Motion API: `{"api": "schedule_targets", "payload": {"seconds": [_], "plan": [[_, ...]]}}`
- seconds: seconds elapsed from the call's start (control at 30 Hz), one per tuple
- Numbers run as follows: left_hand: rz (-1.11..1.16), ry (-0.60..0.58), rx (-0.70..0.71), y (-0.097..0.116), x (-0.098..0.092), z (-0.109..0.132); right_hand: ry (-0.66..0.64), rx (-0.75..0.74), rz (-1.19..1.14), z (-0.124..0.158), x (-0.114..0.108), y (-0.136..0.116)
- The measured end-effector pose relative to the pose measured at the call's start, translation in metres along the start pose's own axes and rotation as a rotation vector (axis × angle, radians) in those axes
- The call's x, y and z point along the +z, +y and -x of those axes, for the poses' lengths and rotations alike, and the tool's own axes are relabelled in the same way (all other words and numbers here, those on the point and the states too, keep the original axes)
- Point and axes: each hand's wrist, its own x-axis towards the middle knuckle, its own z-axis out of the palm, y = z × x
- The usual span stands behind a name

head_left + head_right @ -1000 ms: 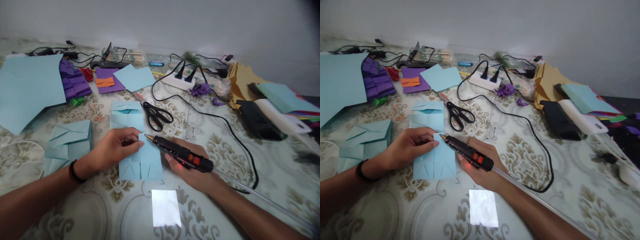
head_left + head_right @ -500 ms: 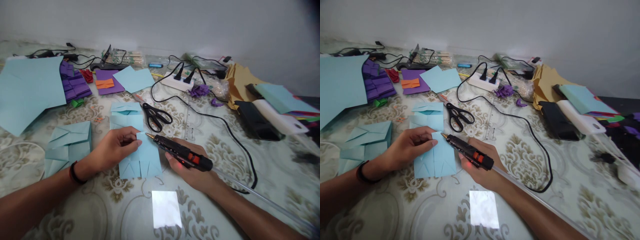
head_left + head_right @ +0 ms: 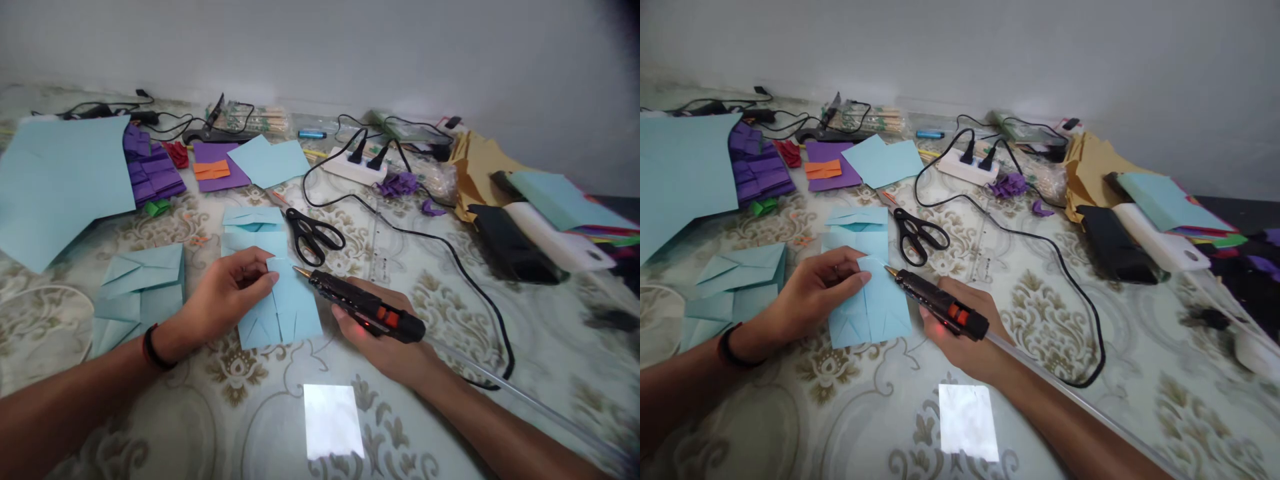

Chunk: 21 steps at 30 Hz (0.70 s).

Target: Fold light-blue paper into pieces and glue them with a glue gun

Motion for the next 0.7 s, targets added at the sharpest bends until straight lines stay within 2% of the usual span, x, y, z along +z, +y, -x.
{"api": "schedule_targets", "payload": {"seconds": [0.43,0.7], "plan": [[0.055,0.111,0.003,0.009,0.003,-0.001,-0.02,0.076,0.041,0.002,0.0,0.005],[0.114,0.117,-0.017,0.011,0.002,-0.003,0.025,0.107,0.034,0.002,0.001,0.005]]}}
